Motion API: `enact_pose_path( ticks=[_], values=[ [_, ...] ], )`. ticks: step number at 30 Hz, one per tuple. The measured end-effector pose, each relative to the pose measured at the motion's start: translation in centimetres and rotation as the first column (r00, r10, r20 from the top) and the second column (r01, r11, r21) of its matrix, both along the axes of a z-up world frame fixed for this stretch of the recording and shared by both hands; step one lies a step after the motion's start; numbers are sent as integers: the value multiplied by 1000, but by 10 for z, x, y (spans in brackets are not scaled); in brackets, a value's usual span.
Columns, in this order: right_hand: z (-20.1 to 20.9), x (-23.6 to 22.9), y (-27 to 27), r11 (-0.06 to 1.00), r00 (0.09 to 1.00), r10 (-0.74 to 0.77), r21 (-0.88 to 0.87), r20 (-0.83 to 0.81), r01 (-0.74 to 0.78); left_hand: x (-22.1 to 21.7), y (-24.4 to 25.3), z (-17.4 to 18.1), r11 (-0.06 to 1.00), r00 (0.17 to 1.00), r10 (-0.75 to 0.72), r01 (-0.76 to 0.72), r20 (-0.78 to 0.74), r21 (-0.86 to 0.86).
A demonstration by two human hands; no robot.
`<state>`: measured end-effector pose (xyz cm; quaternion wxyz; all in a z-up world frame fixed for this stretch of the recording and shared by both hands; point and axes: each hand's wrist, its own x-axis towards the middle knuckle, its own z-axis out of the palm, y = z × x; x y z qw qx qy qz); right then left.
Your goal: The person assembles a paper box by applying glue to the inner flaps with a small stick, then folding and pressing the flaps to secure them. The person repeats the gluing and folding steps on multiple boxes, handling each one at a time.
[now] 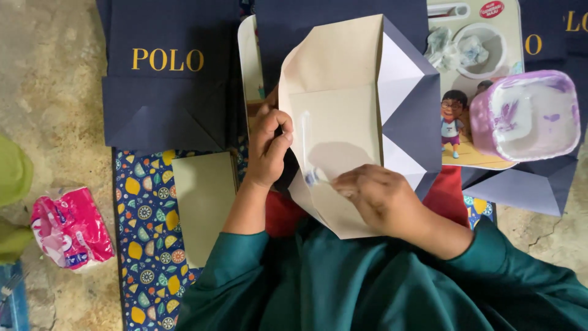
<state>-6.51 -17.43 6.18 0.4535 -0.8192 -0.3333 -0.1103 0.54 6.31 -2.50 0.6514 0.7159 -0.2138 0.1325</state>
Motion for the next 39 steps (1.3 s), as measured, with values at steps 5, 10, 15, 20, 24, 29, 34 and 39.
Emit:
enact_pose_path(
  ticks=[5, 10, 15, 20, 24, 29, 34, 39],
  values=[
    [13, 25, -38, 979, 979, -200, -36, 25, 201, -4, -11, -7, 947, 993, 83, -103, 79, 305],
    [-5, 54, -45, 958, 945, -249, -91, 213, 273, -5, -29, -4, 764, 974, 145, -222, 174, 606],
    [-10, 29, -32, 938, 939, -174, -241, 297, 250, -9, -44, 3, 507, 950, 168, -312, 263, 804],
    [-8, -17, -40, 947, 935, -69, -272, 348, 171, -6, -48, -6, 406, 937, 167, -350, 308, 844],
    [-19, -31, -108, 983, 979, -177, -35, 101, 181, -8, -48, 3, 390, 947, 143, -321, 288, 863],
    [16, -10, -204, 685, 712, -554, -251, 431, 684, -8, -51, 22, 363, 959, 126, -284, 255, 887],
    [-34, 17, -254, 540, 638, -563, -350, 525, 765, -10, -54, 21, 344, 961, 125, -276, 247, 897],
    [-47, 18, -256, 526, 662, -551, -405, 508, 748, -10, -53, 16, 366, 959, 155, -277, 236, 888]
  ],
)
